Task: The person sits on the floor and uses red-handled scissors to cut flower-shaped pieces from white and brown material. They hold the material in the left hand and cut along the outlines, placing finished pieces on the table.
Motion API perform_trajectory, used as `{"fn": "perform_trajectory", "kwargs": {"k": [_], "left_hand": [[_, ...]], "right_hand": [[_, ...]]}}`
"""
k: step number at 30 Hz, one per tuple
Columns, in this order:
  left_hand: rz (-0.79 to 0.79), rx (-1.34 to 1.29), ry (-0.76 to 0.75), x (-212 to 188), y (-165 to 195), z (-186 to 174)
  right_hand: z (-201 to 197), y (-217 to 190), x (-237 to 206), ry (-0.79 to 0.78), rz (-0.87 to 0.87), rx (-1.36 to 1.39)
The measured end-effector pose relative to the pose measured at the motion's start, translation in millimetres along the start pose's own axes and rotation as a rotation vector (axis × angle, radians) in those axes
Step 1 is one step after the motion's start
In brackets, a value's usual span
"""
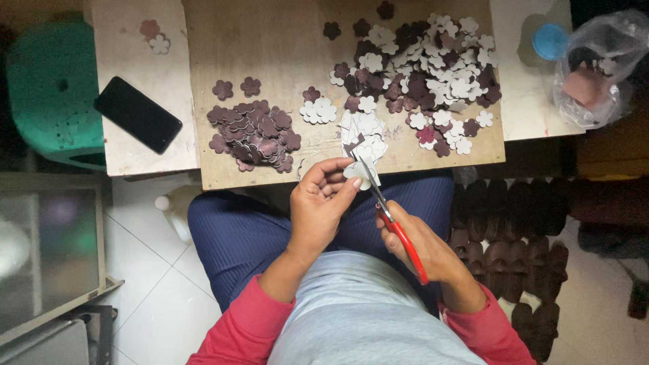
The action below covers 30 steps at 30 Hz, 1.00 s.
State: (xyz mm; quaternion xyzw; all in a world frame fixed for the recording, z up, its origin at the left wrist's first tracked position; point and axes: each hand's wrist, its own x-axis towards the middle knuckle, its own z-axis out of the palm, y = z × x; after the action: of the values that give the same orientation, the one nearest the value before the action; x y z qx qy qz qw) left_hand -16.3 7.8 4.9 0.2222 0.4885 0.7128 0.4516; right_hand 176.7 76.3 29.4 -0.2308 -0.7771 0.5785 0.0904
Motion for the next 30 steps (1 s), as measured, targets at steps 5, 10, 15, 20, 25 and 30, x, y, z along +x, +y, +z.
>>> {"fn": "perform_trajectory", "kwargs": {"k": [5, 10, 15, 20, 25, 30], "left_hand": [[-0.017, 0.035, 0.008, 1, 3, -3], [-0.034, 0.11, 0.006, 3, 7, -6], [-0.017, 0.084, 0.01, 4, 5, -7], [-0.042, -0.069, -0.014, 0, -6, -2], [-0.058, -0.155, -0.015, -3, -15, 3], [-0.094, -0.125, -0.037, -8, -17, 8]], "right_hand": [[-3, 0, 0, 0.002, -0.024, -0.061], [-2, 5, -1, -0.006, -0.01, -0.079], [-1, 7, -2, -0.057, 0.101, 0.026], [1, 4, -1, -0.024, 0.0, 0.109], [7, 3, 3, -0.003, 0.064, 0.237], [15, 7, 4, 0.046, 0.06, 0.252]]}}
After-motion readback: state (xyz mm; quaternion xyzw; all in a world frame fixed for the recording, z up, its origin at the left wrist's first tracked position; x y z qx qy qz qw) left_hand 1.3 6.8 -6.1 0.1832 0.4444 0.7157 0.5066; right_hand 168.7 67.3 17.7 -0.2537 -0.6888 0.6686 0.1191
